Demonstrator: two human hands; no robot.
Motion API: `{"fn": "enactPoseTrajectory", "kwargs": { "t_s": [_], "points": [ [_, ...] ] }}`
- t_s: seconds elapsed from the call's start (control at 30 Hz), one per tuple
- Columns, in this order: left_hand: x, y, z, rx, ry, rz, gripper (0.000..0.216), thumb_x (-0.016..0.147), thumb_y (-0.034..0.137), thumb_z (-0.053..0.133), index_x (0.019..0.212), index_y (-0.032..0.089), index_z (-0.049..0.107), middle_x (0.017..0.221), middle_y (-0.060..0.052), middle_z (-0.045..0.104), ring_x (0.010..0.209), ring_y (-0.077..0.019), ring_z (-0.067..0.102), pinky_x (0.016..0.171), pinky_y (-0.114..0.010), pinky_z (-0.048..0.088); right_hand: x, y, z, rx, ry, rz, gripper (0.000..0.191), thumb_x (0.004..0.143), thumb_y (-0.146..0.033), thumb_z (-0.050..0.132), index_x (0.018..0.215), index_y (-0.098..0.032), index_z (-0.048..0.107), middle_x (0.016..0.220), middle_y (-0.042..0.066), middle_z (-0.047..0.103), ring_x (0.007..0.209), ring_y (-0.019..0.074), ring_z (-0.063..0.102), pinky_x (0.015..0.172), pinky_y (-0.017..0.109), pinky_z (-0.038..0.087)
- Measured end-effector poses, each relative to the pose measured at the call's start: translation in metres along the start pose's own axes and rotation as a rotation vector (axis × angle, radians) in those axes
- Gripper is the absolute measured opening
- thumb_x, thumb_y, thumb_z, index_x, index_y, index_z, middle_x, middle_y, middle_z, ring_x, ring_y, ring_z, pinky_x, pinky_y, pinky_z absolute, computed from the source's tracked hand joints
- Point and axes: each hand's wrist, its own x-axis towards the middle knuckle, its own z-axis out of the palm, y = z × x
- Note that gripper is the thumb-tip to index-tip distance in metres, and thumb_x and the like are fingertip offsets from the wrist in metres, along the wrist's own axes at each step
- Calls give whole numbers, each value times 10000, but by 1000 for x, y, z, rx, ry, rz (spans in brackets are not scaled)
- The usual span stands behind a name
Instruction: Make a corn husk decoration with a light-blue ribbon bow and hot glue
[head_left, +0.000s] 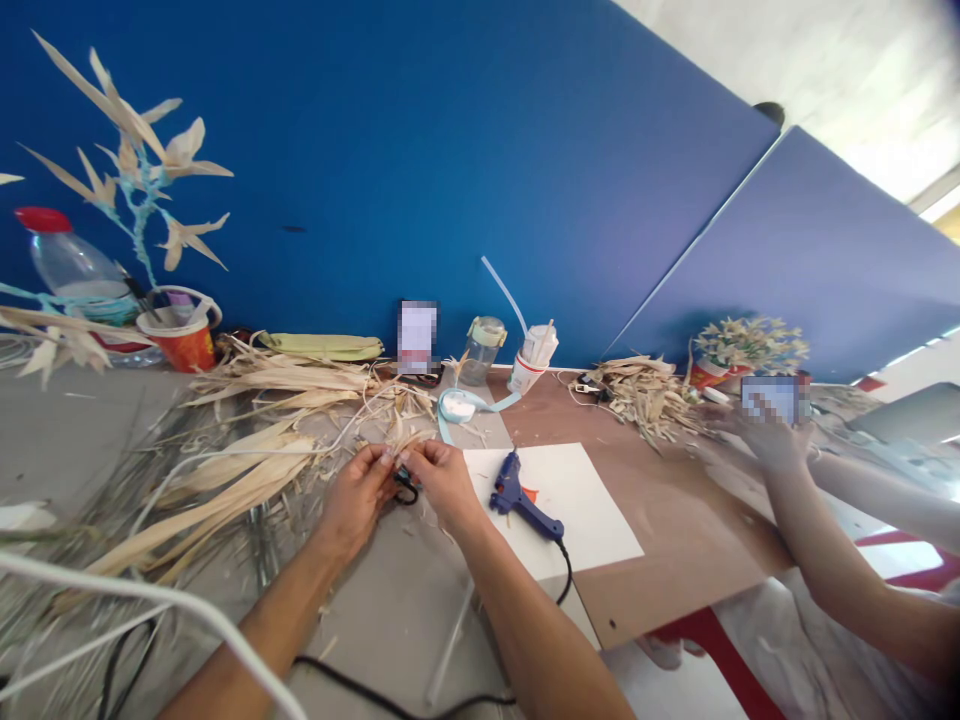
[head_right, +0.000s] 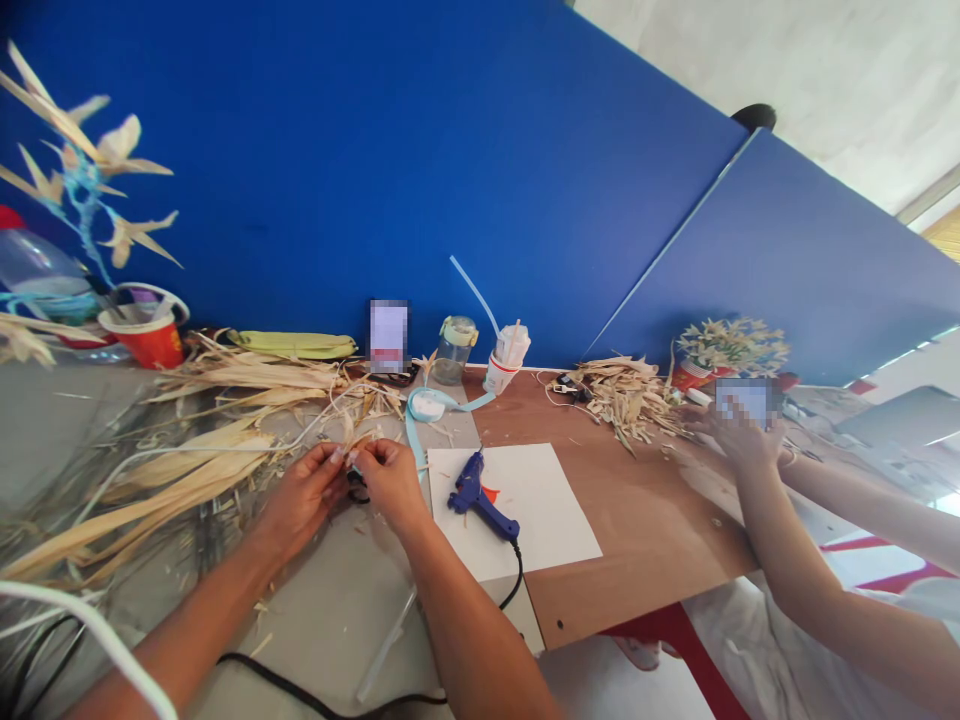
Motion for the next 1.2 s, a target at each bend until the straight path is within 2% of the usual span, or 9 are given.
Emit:
{"fn": "enactPoseTrajectory", "kwargs": {
  "t_s": [0.3,0.6,0.8,1.0,1.2],
  "points": [
    [4,-7,-3,-41,25,23,286,620,354,815,745,183,623,628,25,599,530,-114,519,509,-232,418,0,8,7,109,16,56,245,664,-351,615,535,-185,490,468,-61,439,448,67,322,456,218,250],
    [10,-16,-12,58,74,88,324,631,398,802,776,180,611,537,67,504,441,-71,390,438,-201,289,0,6,4,7,4,68,278,660,-398,616,543,-191,471,462,-70,423,446,68,324,458,219,246],
    [12,-15,-16,9,73,87,312,643,376,799,797,180,612,538,75,494,439,-68,378,439,-202,294,3,5,-1,-75,33,35,197,669,-360,603,622,-171,579,512,-55,484,494,93,402,506,229,302],
    [15,-8,-18,-57,110,141,274,635,313,802,764,174,603,624,42,597,425,-43,352,433,-195,294,8,1,-15,-275,81,-51,209,724,-350,561,599,-183,571,529,-49,470,541,112,411,537,234,314],
    [19,3,-23,-126,165,152,255,626,257,804,714,160,584,614,35,609,415,-26,342,440,-181,300,13,-1,-27,-521,169,-193,154,768,-256,533,757,-183,668,743,22,623,690,164,538,696,281,419]
  ]
}}
